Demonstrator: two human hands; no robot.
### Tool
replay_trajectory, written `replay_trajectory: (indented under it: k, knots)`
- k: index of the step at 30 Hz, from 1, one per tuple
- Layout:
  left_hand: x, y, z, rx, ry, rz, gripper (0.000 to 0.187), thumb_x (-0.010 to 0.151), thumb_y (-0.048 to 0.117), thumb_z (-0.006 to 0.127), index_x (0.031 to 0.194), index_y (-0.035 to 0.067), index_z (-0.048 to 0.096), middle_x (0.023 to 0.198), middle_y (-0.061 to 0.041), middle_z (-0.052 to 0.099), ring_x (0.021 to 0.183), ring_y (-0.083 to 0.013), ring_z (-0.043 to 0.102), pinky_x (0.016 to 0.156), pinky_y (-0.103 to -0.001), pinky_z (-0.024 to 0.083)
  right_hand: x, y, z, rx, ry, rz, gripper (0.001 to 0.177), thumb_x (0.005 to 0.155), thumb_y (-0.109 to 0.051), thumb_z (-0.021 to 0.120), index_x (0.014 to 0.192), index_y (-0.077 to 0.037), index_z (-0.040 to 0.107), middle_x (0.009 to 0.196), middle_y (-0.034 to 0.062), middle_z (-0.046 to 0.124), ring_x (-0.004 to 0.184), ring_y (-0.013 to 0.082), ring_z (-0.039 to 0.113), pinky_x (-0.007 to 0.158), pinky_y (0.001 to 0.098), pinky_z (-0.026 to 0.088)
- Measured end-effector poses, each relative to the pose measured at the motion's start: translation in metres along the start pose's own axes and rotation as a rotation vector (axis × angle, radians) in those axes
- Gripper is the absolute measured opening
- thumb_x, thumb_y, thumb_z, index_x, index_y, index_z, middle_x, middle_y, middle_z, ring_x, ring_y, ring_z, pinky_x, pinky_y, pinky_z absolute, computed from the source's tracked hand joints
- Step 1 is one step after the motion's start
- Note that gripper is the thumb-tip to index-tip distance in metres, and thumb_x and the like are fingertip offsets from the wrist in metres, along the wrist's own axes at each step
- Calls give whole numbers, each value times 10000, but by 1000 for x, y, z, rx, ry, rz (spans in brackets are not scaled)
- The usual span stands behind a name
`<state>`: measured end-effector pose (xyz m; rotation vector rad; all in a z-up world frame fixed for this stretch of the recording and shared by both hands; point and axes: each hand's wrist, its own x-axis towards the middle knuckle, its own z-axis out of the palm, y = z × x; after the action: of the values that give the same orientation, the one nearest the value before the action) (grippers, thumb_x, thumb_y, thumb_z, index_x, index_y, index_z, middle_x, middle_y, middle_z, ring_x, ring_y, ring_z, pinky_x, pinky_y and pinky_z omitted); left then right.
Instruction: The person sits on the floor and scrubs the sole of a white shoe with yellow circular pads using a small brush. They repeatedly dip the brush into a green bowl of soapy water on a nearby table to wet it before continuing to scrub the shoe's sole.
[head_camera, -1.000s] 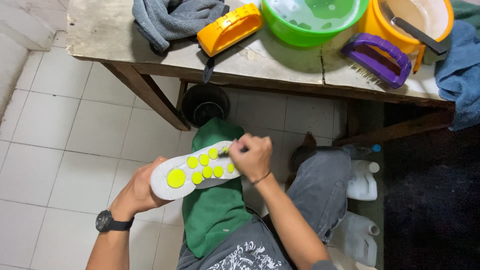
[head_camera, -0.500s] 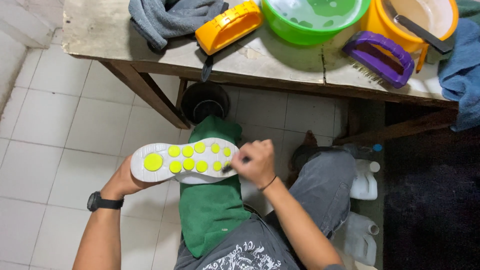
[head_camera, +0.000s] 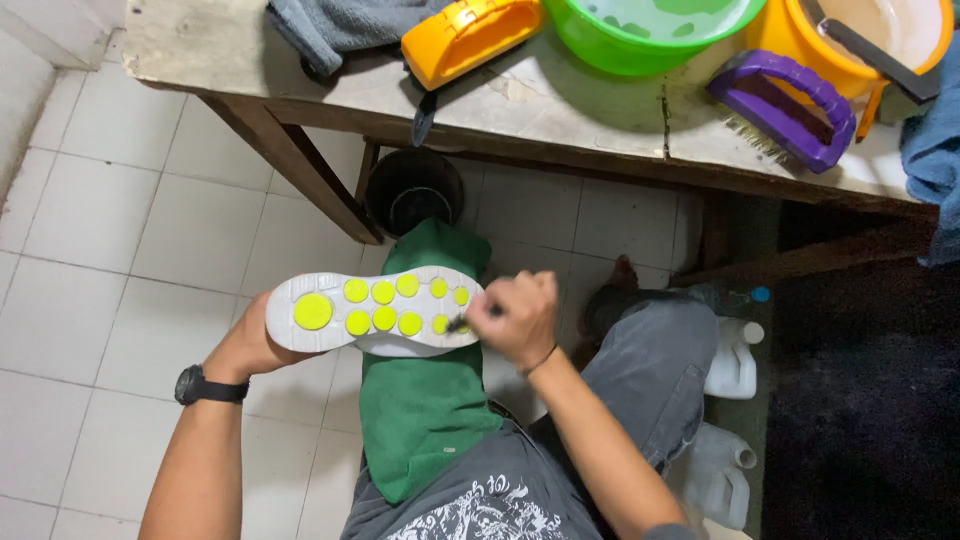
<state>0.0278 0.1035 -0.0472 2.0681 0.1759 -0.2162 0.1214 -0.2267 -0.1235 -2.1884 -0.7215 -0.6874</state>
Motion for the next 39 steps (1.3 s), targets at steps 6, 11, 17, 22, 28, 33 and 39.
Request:
replay_trajectory:
  k: [6,11,17,22,28,33,39]
  knots:
    - [6,-11,1,-17,-6,15,579,540,133,938,1063,-13,737,960,-241,779,1016,-416,725,880,-487,573,-12,35,1,-60,12,49,274,722,-214,773,625,-230,517,527,-63,553,535,182,570,756,327,441]
    - [3,-17,-2,-7,0,-27,620,510,96,960,1075,-27,735,964,-249,781,999,-435,727,888,-508,577,-24,33,-1,-14,-25,52,258,736,-186,753,622,-237,527,540,-70,549,554,190,567,748,343,442]
    - [2,-9,2,-6,-6,-66,644,515,76,962,1111,-21,739,995,-253,777,1002,-454,724,890,-515,581,-16,20,6,76,11,18,256,708,-160,741,582,-244,534,540,-83,550,542,176,538,736,330,435]
    - [6,-20,2,6,15,-58,669,523,69,951,1138,-41,712,1025,-271,760,1037,-474,698,906,-543,564,-27,38,11,34,30,164,282,748,-178,752,613,-216,508,516,-48,543,512,234,561,704,361,442]
    - [0,-13,5,12,15,-44,664,504,57,962,1119,-21,723,990,-255,768,1003,-466,713,895,-532,577,-34,53,24,23,42,213,302,728,-154,758,593,-204,492,490,-27,552,497,243,594,658,325,462]
    - [3,-12,3,-12,27,-36,635,518,69,964,1108,5,739,987,-225,777,990,-434,725,874,-490,581,-29,44,22,20,-24,219,284,757,-164,749,624,-202,501,523,-25,563,541,253,610,695,369,460]
    - [1,-17,4,45,-4,-15,625,532,112,954,1095,-22,718,977,-251,771,1000,-448,718,882,-507,581,-27,15,9,109,-45,143,292,725,-189,766,611,-227,499,540,-39,548,567,212,600,734,334,454]
